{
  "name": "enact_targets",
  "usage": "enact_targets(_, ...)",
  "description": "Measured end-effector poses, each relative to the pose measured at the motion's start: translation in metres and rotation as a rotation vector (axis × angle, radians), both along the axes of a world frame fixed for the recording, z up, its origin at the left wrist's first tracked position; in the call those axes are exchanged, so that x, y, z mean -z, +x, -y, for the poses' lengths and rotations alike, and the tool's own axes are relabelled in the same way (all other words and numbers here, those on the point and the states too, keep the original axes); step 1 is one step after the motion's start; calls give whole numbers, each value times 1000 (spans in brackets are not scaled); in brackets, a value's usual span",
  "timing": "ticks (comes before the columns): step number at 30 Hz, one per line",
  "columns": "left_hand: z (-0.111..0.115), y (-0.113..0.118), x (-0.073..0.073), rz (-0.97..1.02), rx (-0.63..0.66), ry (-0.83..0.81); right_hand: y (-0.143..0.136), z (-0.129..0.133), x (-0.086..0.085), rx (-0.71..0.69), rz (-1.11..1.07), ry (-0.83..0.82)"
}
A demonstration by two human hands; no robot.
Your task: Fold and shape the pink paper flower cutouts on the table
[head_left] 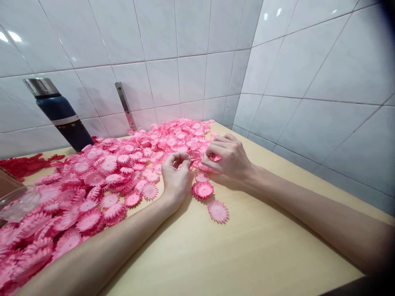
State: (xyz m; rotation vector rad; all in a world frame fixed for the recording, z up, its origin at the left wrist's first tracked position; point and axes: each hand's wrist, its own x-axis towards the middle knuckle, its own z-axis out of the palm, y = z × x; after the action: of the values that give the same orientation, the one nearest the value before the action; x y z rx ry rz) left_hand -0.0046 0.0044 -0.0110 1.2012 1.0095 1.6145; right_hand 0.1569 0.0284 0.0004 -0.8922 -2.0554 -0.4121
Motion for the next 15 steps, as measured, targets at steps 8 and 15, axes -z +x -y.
enact_targets(8, -2, -1, 1, 48, 70, -138, -7, 18, 0, -135, -40, -151)
enact_targets(15, 0, 0, -1, 68, 194, -144, -3, 17, -1, -250, -50, -187)
